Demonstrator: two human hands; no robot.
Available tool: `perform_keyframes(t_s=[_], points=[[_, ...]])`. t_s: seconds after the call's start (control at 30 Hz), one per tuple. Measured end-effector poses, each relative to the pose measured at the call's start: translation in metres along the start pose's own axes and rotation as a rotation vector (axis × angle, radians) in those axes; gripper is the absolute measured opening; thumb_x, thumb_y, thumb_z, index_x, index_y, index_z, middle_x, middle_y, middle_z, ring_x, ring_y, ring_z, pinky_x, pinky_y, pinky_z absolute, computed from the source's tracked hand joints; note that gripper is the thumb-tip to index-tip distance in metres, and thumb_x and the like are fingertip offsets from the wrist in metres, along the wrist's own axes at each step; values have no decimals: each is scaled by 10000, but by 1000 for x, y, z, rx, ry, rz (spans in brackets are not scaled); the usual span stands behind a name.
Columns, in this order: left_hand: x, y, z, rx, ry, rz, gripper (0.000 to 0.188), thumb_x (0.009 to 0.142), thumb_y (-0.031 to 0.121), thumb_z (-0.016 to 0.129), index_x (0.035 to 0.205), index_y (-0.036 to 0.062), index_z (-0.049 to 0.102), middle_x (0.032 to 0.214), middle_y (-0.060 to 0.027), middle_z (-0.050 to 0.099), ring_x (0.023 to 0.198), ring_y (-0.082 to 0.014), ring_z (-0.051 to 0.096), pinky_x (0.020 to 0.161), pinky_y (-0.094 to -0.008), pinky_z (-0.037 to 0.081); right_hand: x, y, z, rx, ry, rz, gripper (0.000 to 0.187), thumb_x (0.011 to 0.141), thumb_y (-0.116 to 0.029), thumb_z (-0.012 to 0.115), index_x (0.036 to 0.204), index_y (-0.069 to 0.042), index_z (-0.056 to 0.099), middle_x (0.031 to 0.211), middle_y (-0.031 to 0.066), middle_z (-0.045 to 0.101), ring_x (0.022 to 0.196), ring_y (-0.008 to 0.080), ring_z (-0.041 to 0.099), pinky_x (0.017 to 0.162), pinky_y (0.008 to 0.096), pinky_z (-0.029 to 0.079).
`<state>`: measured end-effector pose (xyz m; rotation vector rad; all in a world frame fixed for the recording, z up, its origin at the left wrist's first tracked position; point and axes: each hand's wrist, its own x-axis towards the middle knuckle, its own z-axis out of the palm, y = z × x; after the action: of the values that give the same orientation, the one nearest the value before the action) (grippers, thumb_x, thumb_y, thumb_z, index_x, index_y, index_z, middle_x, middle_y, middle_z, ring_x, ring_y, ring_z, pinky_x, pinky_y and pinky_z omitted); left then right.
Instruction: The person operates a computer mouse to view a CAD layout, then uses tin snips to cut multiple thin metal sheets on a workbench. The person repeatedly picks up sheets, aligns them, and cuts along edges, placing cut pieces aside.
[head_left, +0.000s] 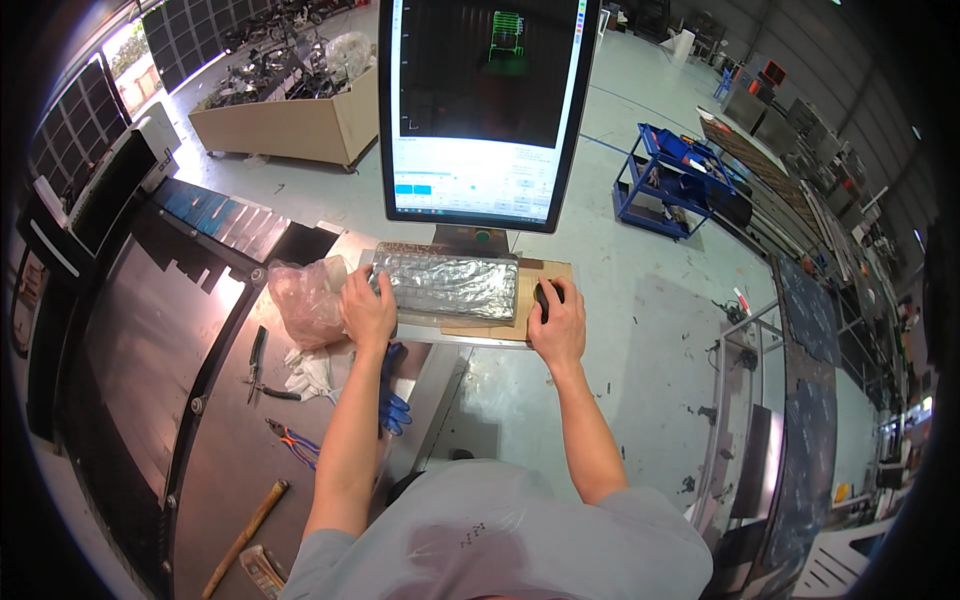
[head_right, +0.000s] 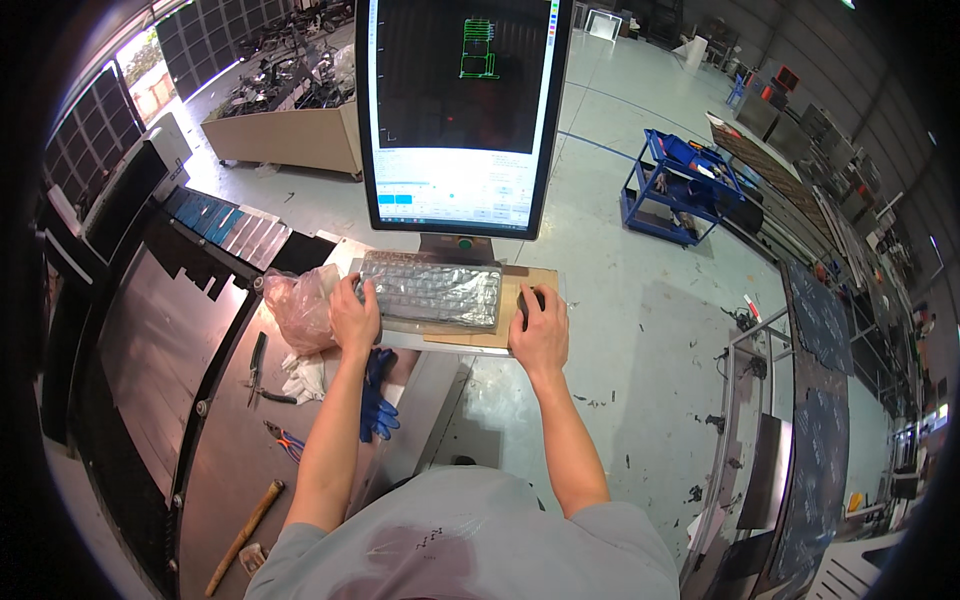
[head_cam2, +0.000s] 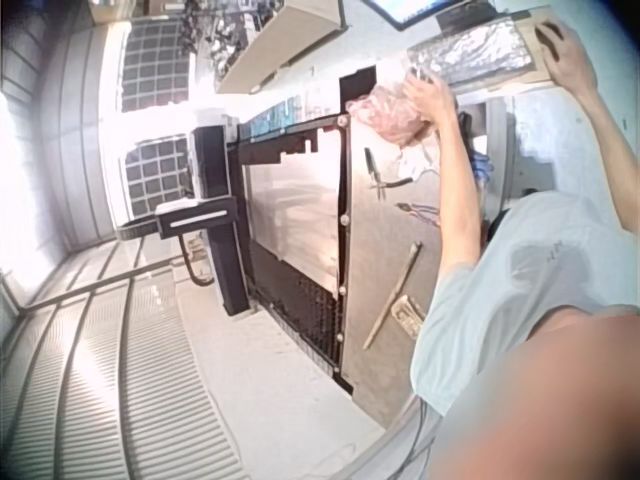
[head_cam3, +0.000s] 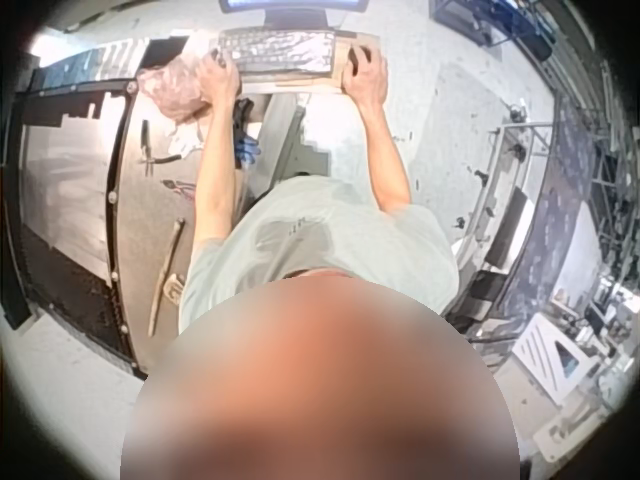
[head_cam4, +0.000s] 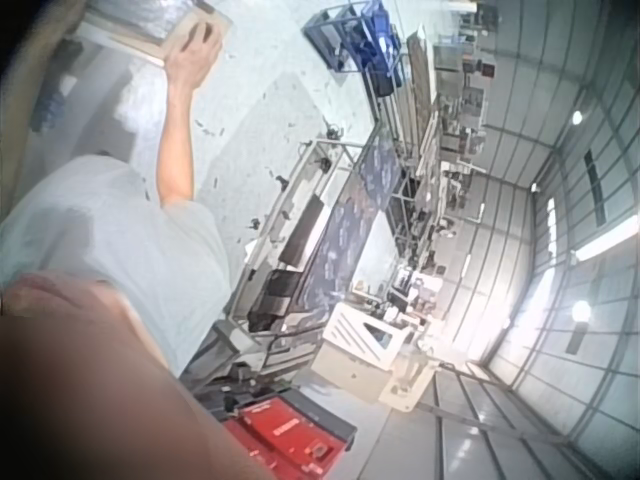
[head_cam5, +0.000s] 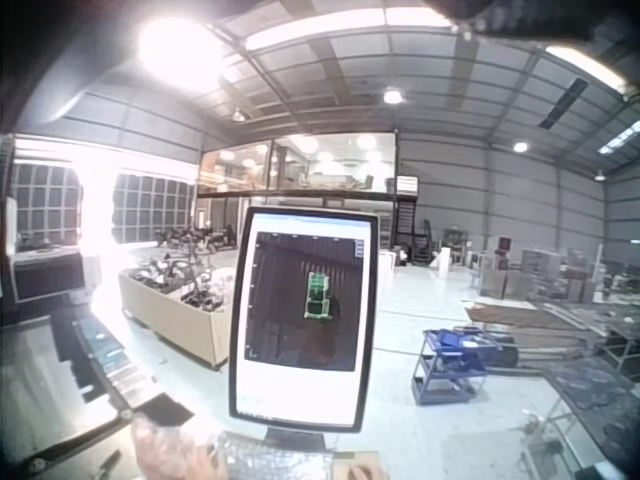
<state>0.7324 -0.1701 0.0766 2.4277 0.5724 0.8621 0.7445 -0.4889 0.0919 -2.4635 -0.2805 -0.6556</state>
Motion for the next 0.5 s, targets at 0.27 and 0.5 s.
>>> perform_keyframes(t_s=[0.27,0.5], points=[[0,-2,0,-8,12,19,372,1011,344,619,1252,62,652,1240,-133,679,1183,-350,617,1005,-496,458,0,0,1,14,38,-17,443,878,-99,684,1321,-96,691,1259,118,601,1178,349,600,987,450,526],[-1,-2,1,-5,3,14,379,1007,344,624,1258,61,653,1239,-134,678,1191,-349,613,1008,-497,456,1,-1,1,12,39,-10,437,884,-100,679,1321,-93,691,1261,118,607,1185,350,599,997,447,523]])
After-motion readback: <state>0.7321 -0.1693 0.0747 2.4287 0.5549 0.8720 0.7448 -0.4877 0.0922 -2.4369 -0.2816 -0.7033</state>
